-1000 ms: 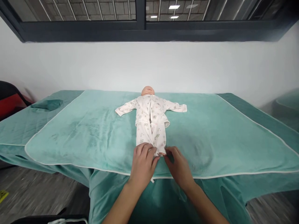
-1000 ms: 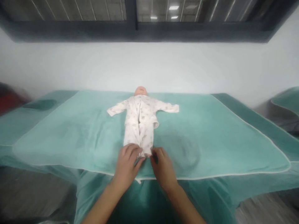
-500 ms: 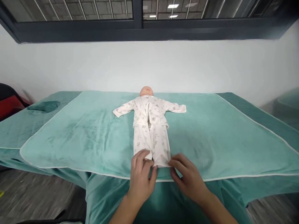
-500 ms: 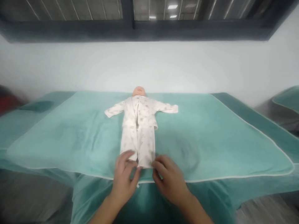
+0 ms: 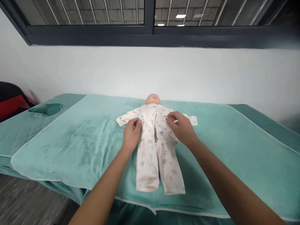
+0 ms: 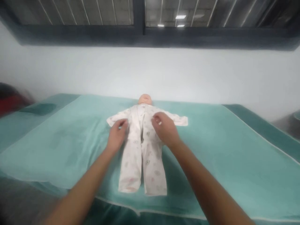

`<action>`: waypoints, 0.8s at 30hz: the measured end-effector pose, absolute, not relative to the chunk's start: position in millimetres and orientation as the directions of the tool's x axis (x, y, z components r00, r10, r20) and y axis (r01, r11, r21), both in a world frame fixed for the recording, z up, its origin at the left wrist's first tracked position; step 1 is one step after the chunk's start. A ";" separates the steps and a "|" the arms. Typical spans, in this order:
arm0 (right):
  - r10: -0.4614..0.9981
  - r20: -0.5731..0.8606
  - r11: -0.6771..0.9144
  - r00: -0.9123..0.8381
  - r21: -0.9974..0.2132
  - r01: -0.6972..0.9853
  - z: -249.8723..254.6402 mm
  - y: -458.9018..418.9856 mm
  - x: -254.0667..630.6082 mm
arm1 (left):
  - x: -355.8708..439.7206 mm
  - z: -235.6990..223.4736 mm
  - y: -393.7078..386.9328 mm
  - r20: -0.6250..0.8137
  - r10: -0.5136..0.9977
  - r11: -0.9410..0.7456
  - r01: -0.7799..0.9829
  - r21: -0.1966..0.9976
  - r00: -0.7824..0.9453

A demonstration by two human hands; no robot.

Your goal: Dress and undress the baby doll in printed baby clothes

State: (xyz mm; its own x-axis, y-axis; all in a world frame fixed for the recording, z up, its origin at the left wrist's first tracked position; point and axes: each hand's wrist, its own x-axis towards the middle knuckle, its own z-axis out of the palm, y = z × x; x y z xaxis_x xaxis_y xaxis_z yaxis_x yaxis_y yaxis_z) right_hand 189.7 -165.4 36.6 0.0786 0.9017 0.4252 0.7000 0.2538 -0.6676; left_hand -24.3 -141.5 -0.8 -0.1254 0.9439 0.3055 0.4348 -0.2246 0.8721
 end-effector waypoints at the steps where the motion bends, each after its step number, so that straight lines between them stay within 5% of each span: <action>1: 0.900 0.426 0.230 0.090 -0.642 0.731 39.9 -138.6 183.1 | -17.6 5.0 -124.0 0.294 0.947 -0.211 0.448 0.869 -0.125; 8: 0.982 0.165 0.001 0.093 -0.494 0.869 32.3 -35.2 163.0 | 12.2 37.2 -85.5 0.358 0.924 -0.382 0.339 0.860 0.135; 14: 0.990 0.131 0.051 0.058 -0.702 0.710 29.7 -27.8 185.1 | 10.0 42.0 -40.7 0.236 0.966 -0.185 0.357 0.916 -0.105; 19: 0.967 0.208 0.104 0.148 -0.850 0.516 28.8 -17.9 177.1 | 10.4 36.8 -7.1 0.288 0.953 -0.178 0.591 0.787 -0.096; 24: 0.964 0.215 0.115 0.160 -0.872 0.475 24.2 -19.3 163.9 | -4.1 20.2 -3.5 0.330 0.932 -0.131 0.705 0.697 -0.152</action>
State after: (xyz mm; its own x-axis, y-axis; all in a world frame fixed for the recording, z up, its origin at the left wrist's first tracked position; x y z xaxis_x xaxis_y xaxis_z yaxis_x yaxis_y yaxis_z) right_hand 163.9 -19.3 24.2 0.1598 0.9636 0.2145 0.4750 0.1154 -0.8724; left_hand -4.1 -3.5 20.2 -0.1522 0.9317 0.3297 0.7055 -0.1312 0.6965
